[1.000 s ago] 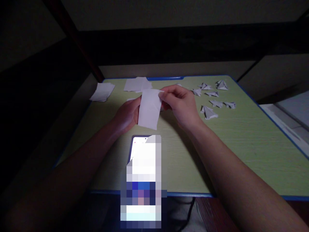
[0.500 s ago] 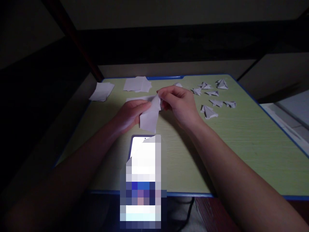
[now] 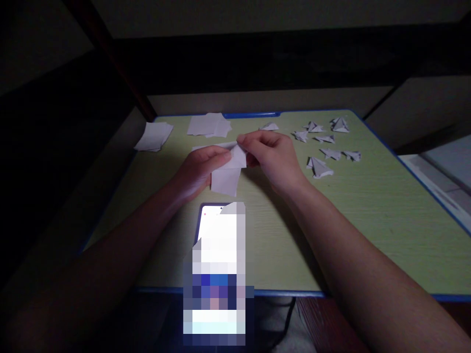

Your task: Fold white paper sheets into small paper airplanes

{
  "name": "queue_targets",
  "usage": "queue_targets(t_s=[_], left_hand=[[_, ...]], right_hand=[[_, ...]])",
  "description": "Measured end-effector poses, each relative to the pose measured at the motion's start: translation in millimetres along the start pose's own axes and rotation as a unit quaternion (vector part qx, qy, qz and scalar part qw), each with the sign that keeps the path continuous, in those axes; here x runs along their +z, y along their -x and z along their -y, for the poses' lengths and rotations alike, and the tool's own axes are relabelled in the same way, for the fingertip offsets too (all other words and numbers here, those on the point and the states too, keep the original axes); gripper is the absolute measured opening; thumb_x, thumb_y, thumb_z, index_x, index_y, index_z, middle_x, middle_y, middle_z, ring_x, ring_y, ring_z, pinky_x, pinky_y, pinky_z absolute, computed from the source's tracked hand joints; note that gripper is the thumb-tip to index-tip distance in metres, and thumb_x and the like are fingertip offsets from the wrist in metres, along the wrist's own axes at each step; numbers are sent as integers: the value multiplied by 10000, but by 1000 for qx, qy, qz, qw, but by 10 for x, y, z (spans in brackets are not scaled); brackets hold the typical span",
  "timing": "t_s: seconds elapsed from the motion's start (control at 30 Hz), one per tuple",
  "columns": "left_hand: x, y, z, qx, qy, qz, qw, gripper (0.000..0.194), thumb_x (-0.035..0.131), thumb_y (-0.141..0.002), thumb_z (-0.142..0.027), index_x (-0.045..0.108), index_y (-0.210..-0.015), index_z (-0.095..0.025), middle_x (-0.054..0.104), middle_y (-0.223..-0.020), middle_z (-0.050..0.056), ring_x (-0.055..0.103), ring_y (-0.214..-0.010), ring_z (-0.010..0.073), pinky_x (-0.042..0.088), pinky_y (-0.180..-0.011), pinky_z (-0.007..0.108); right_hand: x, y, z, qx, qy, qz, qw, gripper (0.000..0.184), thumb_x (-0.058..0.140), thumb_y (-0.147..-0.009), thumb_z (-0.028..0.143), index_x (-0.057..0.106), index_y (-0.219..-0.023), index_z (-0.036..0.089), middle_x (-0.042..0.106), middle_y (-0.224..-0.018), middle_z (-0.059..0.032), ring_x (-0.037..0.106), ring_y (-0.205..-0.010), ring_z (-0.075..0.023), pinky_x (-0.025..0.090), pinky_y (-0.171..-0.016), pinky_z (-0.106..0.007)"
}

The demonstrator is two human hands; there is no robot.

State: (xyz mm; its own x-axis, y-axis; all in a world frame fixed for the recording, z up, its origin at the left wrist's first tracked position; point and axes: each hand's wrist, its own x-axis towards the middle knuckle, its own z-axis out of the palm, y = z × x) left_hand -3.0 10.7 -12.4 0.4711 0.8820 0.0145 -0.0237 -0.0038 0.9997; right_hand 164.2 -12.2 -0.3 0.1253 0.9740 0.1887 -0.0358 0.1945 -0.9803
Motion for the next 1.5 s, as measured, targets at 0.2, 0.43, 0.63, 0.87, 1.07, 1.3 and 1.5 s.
queue_targets(t_s=[0.2,0.43,0.63,0.87,1.07,1.3,1.5], left_hand=[[13,24,-31,15,-52,29,998,280,620,-823,-430,620,-761,-157,518,-593,-28,467,-516,78,310,-467,216],[6,26,-40,38,-97,20,994,261,602,-814,-397,592,-692,-167,497,-580,-34,457,-528,83,304,-480,227],[-9,22,-59,53,-141,-9,989,267,610,-798,-407,612,-690,-163,513,-589,-33,442,-536,86,287,-494,238],[10,36,-81,41,-151,-8,988,245,602,-797,-383,608,-689,-163,501,-561,-38,438,-511,85,280,-477,230],[12,30,-74,40,-165,-10,985,242,603,-794,-374,615,-685,-158,520,-571,-32,448,-523,84,282,-484,227],[30,27,-69,35,-143,-8,989,216,624,-773,-358,628,-692,-157,540,-585,-25,455,-538,85,288,-490,233],[43,25,-53,32,-127,-18,991,202,636,-753,-339,654,-739,-138,579,-617,-12,475,-551,84,299,-493,229]], right_hand=[[10,-8,0,-1,-12,-22,1000,123,731,-757,242,703,-643,205,563,-589,17,459,-529,-93,360,-496,-259],[18,-8,13,-6,-11,-24,1000,144,743,-731,257,688,-608,209,552,-556,27,453,-512,-91,350,-490,-257],[4,-15,-17,-25,3,-17,1000,127,739,-755,268,694,-650,213,544,-578,25,457,-520,-95,357,-485,-259],[26,-6,-5,-12,-14,-26,1000,102,708,-763,217,702,-663,202,540,-568,28,455,-517,-94,350,-490,-259],[51,1,39,30,-38,-43,998,111,683,-750,193,685,-639,199,571,-588,28,481,-538,-90,380,-504,-246],[15,-16,11,47,-13,-47,998,151,696,-778,231,666,-631,210,564,-598,8,496,-542,-105,395,-486,-254],[3,-28,-8,44,-5,-56,997,141,710,-780,212,672,-644,205,589,-628,-1,511,-533,-103,408,-481,-259]])
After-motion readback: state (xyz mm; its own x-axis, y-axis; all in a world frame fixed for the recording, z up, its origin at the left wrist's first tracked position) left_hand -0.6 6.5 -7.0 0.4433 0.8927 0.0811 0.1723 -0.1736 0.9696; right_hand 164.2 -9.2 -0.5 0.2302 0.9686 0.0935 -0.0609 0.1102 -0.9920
